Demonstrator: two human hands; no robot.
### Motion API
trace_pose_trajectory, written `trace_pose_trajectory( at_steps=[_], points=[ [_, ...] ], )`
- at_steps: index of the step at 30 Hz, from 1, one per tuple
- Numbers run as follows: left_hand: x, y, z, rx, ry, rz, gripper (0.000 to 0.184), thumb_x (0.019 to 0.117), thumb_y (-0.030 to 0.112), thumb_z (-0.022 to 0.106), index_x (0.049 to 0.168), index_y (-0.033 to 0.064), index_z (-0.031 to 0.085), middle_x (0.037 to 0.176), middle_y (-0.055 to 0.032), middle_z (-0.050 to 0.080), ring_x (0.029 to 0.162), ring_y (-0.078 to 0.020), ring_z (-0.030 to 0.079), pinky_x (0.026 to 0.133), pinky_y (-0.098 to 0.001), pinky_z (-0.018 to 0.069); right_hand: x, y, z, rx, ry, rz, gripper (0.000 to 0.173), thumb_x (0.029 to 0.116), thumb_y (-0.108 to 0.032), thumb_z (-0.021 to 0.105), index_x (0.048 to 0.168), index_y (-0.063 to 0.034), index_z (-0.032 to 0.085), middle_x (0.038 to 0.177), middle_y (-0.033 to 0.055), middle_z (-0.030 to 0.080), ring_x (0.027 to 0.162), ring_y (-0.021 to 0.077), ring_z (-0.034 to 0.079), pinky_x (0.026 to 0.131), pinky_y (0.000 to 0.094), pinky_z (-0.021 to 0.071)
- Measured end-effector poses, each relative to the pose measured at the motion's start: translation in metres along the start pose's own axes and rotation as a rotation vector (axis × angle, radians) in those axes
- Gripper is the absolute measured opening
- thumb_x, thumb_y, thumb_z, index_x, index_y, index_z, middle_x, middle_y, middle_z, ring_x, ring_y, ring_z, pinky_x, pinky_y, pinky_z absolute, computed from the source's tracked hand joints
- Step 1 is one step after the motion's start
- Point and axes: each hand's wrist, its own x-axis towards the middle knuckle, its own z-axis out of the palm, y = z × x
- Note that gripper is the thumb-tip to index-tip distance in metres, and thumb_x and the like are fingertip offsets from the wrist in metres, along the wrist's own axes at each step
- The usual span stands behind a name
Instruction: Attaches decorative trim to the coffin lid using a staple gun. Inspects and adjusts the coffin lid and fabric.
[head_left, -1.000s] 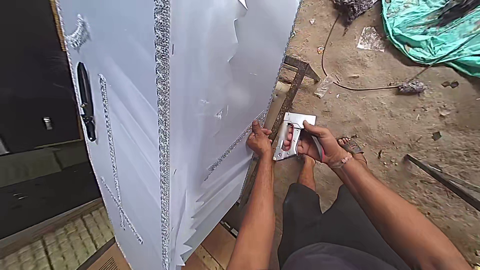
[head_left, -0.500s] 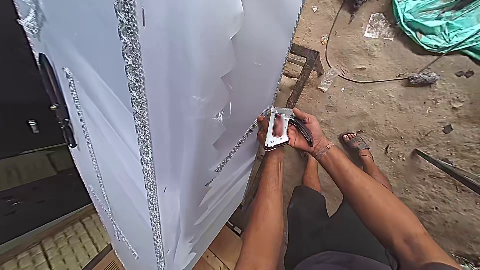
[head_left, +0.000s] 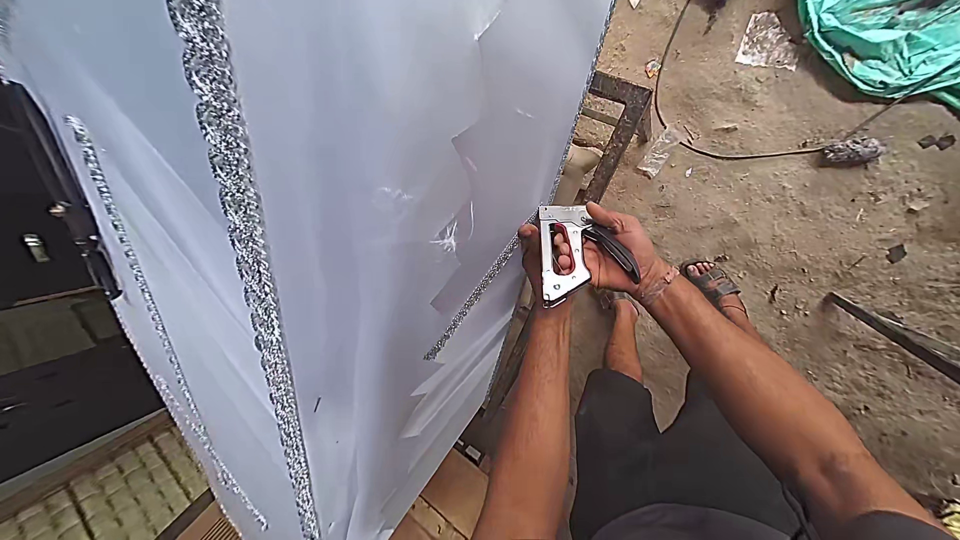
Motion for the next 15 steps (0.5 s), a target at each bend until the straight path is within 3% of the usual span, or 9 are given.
trace_pose_trajectory(
  at_steps=[4, 6, 8, 10, 12, 14, 15],
  points=[
    [-0.004, 0.003, 0.0, 0.173, 0.086, -0.001, 0.055, 0.0937, 0.067, 0.057, 0.089, 0.0133, 0.068, 0.06, 0.0035, 0.06, 0.049, -0.004, 0.059, 0.05, -0.0212, 0.0545, 0.002, 0.001, -0.003, 0.028, 0.045, 0.005, 0.07, 0.1004, -0.068, 0.035, 0.112, -0.0049, 0.063, 0.096, 0.0133, 0.068, 0.088, 0.0247, 0.07, 0.082, 0.0422, 0.0607],
    [-0.008, 0.006, -0.001, 0.197, 0.139, -0.01, 0.054, 0.0973, 0.064, 0.053, 0.091, 0.0129, 0.067, 0.062, 0.0036, 0.061, 0.05, -0.0036, 0.06, 0.049, -0.0201, 0.0542, 0.003, 0.007, 0.004, 0.033, 0.057, -0.047, 0.071, 0.1024, -0.066, 0.027, 0.111, -0.0043, 0.062, 0.094, 0.0139, 0.068, 0.084, 0.025, 0.07, 0.079, 0.0423, 0.0614],
    [-0.013, 0.014, 0.0, 0.232, 0.199, -0.041, 0.052, 0.0984, 0.063, 0.052, 0.095, 0.0124, 0.066, 0.066, 0.0029, 0.061, 0.053, -0.0035, 0.06, 0.052, -0.0194, 0.0545, 0.006, 0.017, 0.008, 0.067, 0.051, -0.104, 0.071, 0.1024, -0.065, 0.028, 0.112, -0.003, 0.061, 0.094, 0.0155, 0.067, 0.083, 0.026, 0.07, 0.08, 0.043, 0.0616],
    [-0.026, 0.026, 0.001, 0.288, 0.254, -0.113, 0.06, 0.0951, 0.071, 0.05, 0.11, 0.0143, 0.066, 0.082, 0.0017, 0.066, 0.071, -0.0058, 0.065, 0.068, -0.0239, 0.0581, 0.009, 0.027, 0.01, 0.092, 0.069, -0.158, 0.07, 0.1036, -0.064, 0.029, 0.112, -0.002, 0.06, 0.094, 0.0163, 0.067, 0.084, 0.0271, 0.071, 0.08, 0.044, 0.062],
    [-0.048, 0.038, 0.0, 0.279, 0.289, -0.128, 0.068, 0.0977, 0.071, 0.041, 0.124, 0.0118, 0.061, 0.104, -0.0056, 0.069, 0.095, -0.0156, 0.068, 0.086, -0.0355, 0.0588, 0.013, 0.038, 0.016, 0.081, 0.137, -0.198, 0.067, 0.1052, -0.06, 0.027, 0.11, -0.0016, 0.06, 0.092, 0.0162, 0.068, 0.084, 0.027, 0.071, 0.08, 0.0432, 0.0622],
    [-0.075, 0.049, -0.002, 0.315, 0.308, -0.106, 0.062, 0.1035, 0.062, 0.038, 0.133, 0.0091, 0.053, 0.119, -0.0146, 0.066, 0.108, -0.0266, 0.067, 0.093, -0.0446, 0.0577, 0.021, 0.05, 0.023, 0.038, 0.256, -0.27, 0.061, 0.1076, -0.053, 0.027, 0.103, -0.0019, 0.06, 0.087, 0.0151, 0.068, 0.08, 0.0268, 0.071, 0.078, 0.0428, 0.0616],
    [-0.091, 0.053, -0.005, 0.361, 0.341, -0.091, 0.059, 0.105, 0.057, 0.04, 0.135, 0.0075, 0.051, 0.121, -0.0174, 0.067, 0.107, -0.0291, 0.068, 0.09, -0.0454, 0.0582, 0.025, 0.056, 0.026, 0.032, 0.314, -0.318, 0.057, 0.1087, -0.049, 0.028, 0.103, -0.0015, 0.059, 0.085, 0.0153, 0.068, 0.078, 0.0272, 0.071, 0.077, 0.043, 0.0615]
  ],
)
